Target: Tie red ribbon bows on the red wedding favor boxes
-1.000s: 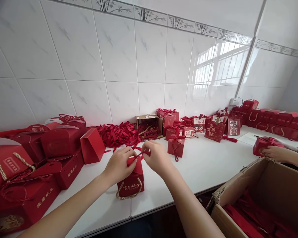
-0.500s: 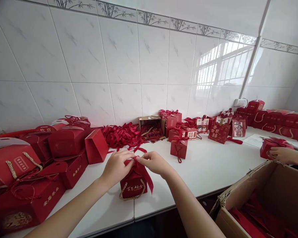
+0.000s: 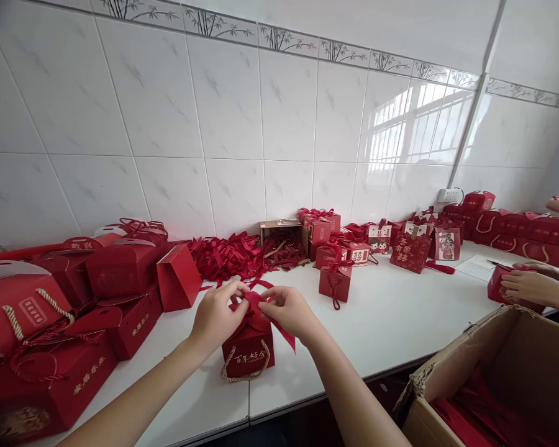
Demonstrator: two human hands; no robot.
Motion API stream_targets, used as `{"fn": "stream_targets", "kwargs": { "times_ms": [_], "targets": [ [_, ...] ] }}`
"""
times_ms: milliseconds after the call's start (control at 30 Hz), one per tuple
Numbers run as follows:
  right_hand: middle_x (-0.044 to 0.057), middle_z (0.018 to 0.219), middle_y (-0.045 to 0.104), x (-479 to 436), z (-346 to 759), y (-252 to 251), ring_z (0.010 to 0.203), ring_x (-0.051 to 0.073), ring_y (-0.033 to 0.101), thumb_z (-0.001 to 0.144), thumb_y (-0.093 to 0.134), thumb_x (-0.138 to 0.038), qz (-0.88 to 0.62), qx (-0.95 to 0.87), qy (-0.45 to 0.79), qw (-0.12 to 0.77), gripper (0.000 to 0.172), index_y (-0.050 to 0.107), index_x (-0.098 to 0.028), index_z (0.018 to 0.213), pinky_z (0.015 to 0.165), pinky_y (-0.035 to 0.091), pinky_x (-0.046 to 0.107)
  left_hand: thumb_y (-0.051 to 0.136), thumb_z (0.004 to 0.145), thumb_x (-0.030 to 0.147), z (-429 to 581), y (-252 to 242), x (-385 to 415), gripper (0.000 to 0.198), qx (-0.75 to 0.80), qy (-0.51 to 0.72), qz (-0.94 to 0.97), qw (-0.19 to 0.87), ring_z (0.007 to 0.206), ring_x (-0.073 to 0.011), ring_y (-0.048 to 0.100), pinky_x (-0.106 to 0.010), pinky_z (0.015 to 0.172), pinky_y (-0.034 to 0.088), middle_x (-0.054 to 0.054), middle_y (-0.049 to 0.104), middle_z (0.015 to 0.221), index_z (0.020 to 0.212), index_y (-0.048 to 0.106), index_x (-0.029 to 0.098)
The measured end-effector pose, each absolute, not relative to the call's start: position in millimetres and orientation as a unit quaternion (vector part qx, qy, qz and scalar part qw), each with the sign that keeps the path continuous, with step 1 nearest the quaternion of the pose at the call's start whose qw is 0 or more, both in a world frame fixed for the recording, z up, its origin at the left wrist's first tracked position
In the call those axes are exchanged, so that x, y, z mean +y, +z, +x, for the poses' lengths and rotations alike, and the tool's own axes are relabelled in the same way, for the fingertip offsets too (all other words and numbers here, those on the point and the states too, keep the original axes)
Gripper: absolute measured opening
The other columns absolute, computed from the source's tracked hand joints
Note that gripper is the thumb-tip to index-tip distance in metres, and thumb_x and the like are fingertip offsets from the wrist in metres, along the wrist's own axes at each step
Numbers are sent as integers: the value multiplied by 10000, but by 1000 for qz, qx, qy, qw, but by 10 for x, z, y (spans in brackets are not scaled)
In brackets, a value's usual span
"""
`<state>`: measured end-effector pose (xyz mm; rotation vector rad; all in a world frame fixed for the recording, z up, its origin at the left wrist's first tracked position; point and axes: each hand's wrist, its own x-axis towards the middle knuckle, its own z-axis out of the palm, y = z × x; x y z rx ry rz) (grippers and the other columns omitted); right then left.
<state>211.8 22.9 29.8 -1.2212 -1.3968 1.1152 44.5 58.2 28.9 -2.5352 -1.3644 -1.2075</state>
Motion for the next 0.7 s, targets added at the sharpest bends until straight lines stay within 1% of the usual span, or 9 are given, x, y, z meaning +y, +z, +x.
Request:
{"fn": "stream_targets", "kwargs": {
  "times_ms": [67,133,267,333,433,500,567,633,700],
  "targets": [
    [-54,502,526,253,2065,264,488,100,460,695,708,-369,-486,-581,450,472,351,693,-153,972,515,334,233,512,823,205,457,301,575,74,-435,-392,-811,8,711,-191,636,-339,733,420,11,706,756,820,585,216],
    [-46,524,540,294,2004,218,508,108,485,701,692,-389,-449,-588,473,479,386,695,-157,1011,535,365,241,513,826,216,457,306,571,65,-433,-393,-811,9,719,-194,633,-330,716,416,8,701,758,810,576,217],
    [6,639,620,373,1895,141,593,126,534,734,621,-426,-427,-599,465,493,331,710,-144,882,601,414,261,517,817,225,426,299,578,47,-446,-387,-807,12,689,-204,610,-323,665,395,2,671,716,792,555,213],
    [9,642,616,391,1861,120,599,126,527,740,601,-414,-441,-601,442,499,298,697,-138,800,608,413,262,523,811,233,394,305,582,58,-459,-386,-801,11,649,-199,593,-324,658,390,11,642,671,855,551,207],
    [2,642,599,400,1843,94,605,129,505,736,598,-369,-462,-605,403,508,230,664,-148,729,612,401,264,536,795,238,314,345,575,225,-462,-378,-803,-12,638,-189,566,-324,685,397,35,587,631,1017,537,200],
    [-4,648,587,405,1848,68,621,135,494,745,583,-345,-474,-608,374,516,195,638,-163,701,626,394,266,532,800,245,239,375,569,331,-426,-355,-830,-61,666,-180,555,-313,708,401,43,567,656,1129,505,216],
    [-6,669,584,412,1857,33,651,144,493,759,567,-340,-486,-605,347,526,182,613,-178,691,654,391,272,530,805,259,154,377,577,376,-389,-342,-846,-128,701,-169,541,-297,723,400,43,552,709,1177,477,245],
    [-5,697,588,416,1863,0,674,152,497,772,558,-349,-495,-601,330,534,179,598,-187,707,680,391,281,551,792,297,74,327,613,312,-403,-365,-815,-198,735,-166,520,-286,723,391,35,525,759,1095,491,251],
    [-4,713,596,410,1860,-19,672,154,505,787,549,-360,-492,-605,327,534,181,586,-193,729,684,395,285,583,767,364,14,229,674,233,-452,-397,-760,-247,761,-172,501,-289,719,382,23,499,786,936,489,234]
  ]
}}
